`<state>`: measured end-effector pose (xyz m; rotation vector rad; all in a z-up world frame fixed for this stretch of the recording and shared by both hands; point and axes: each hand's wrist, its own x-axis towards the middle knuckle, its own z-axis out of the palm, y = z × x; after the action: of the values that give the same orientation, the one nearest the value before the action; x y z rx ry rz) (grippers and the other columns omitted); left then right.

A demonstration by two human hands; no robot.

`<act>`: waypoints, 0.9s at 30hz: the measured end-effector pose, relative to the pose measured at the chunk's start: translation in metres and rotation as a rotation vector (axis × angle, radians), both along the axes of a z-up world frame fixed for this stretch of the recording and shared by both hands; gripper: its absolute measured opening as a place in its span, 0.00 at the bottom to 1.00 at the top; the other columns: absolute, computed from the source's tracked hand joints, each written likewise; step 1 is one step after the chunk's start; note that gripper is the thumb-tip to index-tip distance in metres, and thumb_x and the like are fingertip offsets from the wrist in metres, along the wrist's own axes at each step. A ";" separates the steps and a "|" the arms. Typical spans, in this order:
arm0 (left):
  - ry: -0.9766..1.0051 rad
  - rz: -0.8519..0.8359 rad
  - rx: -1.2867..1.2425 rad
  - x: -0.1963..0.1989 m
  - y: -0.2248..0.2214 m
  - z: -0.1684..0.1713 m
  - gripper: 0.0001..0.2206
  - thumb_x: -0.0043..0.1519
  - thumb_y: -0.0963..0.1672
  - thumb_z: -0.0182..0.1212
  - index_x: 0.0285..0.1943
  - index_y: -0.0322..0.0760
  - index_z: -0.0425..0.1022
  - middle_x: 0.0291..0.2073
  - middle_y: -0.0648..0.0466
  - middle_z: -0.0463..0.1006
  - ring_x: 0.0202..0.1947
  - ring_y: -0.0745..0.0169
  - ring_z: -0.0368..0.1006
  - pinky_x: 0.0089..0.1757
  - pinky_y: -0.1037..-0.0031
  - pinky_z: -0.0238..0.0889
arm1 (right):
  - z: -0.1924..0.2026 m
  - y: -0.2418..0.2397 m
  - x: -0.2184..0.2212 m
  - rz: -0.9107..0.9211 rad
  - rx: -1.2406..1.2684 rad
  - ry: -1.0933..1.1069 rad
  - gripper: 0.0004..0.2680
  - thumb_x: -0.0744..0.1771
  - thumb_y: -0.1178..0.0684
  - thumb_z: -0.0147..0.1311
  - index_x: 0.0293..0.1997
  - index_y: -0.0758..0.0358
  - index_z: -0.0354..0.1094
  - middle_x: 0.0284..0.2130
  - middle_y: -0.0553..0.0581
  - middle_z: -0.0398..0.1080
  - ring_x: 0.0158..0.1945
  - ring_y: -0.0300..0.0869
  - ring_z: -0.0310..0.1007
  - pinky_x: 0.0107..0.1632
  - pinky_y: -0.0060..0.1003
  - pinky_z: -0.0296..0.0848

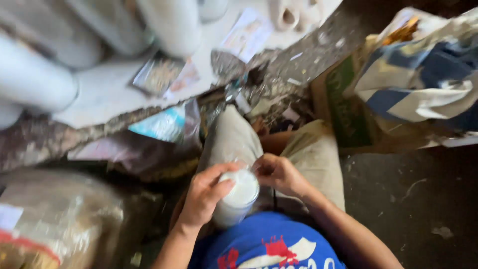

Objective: The person is packaging individual white candles into plastic sleeves, using scissors to trim the bags and ensuring they are properly seated.

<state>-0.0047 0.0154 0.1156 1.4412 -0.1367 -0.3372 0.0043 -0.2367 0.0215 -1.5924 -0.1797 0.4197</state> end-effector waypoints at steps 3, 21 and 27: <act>0.045 -0.065 -0.099 -0.004 0.007 -0.007 0.18 0.59 0.49 0.61 0.54 0.35 0.78 0.56 0.45 0.83 0.57 0.58 0.77 0.57 0.70 0.65 | 0.065 -0.022 0.033 -0.134 -0.304 -0.217 0.09 0.62 0.57 0.69 0.43 0.57 0.74 0.32 0.48 0.75 0.34 0.33 0.74 0.39 0.29 0.74; 0.411 -0.407 0.018 0.017 0.048 0.022 0.33 0.53 0.34 0.69 0.71 0.47 0.72 0.73 0.59 0.71 0.73 0.67 0.64 0.67 0.73 0.54 | 0.220 -0.024 0.263 -0.119 -1.439 -0.574 0.05 0.65 0.55 0.55 0.42 0.62 0.68 0.27 0.58 0.73 0.28 0.52 0.73 0.28 0.48 0.71; 0.324 -0.457 -0.273 0.009 0.051 -0.020 0.33 0.54 0.41 0.77 0.71 0.37 0.69 0.74 0.46 0.65 0.74 0.55 0.60 0.67 0.67 0.47 | 0.251 -0.026 0.221 -0.298 -0.837 -0.294 0.11 0.64 0.57 0.52 0.52 0.62 0.68 0.37 0.66 0.77 0.32 0.50 0.73 0.30 0.43 0.67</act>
<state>0.0044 0.0667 0.0954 1.0586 -0.2392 -0.8858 0.2257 -0.2626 0.2730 -2.4623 0.0252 0.0036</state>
